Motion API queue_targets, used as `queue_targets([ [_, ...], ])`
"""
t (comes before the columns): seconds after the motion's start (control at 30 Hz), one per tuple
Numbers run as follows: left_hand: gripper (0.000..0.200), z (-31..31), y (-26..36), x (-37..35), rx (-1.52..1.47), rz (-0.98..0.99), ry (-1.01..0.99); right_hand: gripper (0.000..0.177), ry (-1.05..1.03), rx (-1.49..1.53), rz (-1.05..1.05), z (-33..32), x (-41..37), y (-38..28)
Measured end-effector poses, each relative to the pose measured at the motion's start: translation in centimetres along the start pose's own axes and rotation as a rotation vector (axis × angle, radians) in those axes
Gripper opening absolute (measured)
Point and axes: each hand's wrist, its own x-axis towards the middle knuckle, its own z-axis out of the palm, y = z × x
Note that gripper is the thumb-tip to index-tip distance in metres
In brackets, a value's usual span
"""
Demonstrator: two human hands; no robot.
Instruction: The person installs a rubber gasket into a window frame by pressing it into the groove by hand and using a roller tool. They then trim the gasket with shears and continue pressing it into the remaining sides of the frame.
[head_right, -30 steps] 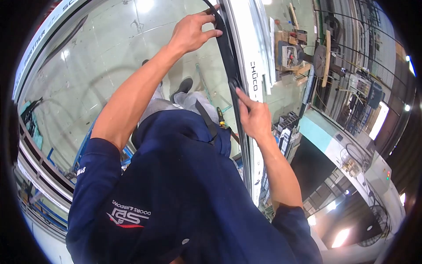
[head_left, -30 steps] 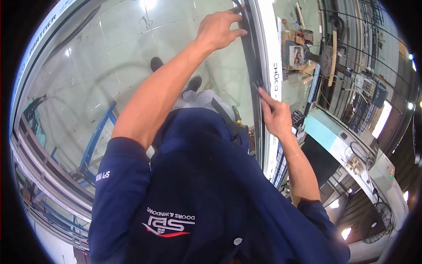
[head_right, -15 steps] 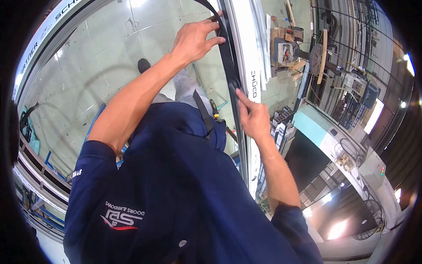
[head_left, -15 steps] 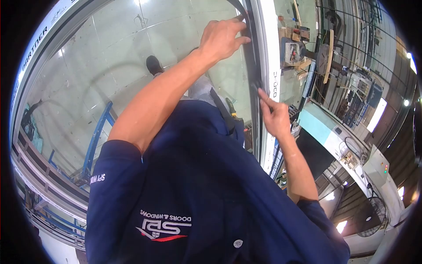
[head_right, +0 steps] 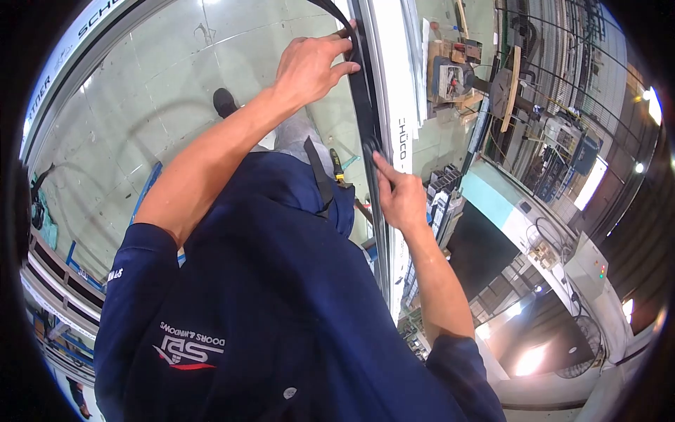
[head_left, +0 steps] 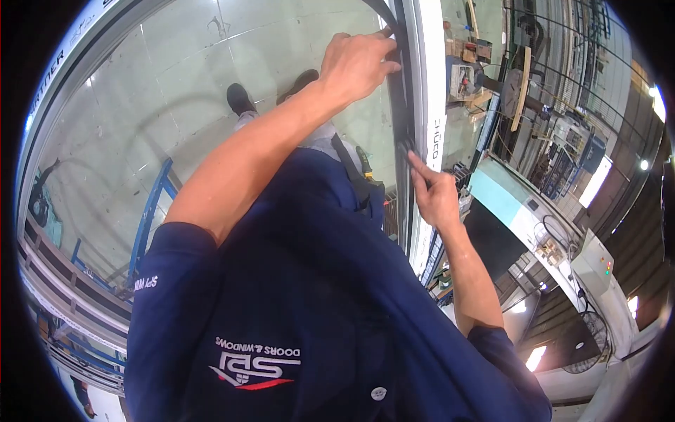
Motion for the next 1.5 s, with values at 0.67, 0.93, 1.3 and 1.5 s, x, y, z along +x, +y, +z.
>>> queue_targets([
  [0.67,0.039,-3.4,-2.2,4.3,-0.415,-0.220,0.189,0.038,0.054,-0.012,-0.137,-0.2,3.7,-1.8],
  [0.93,0.039,-5.6,-3.4,6.9,-0.148,-0.162,0.027,0.035,0.148,0.052,-0.188,-1.4,7.2,-5.6],
  [1.3,0.042,-4.6,-4.2,7.5,-0.056,-0.172,-0.055,0.035,0.086,0.012,-0.095,-3.0,9.5,-8.9],
  [1.5,0.046,-5.0,-3.7,7.8,-0.054,-0.171,-0.053,0.035,0.180,-0.030,-0.238,-1.8,9.8,-7.2],
])
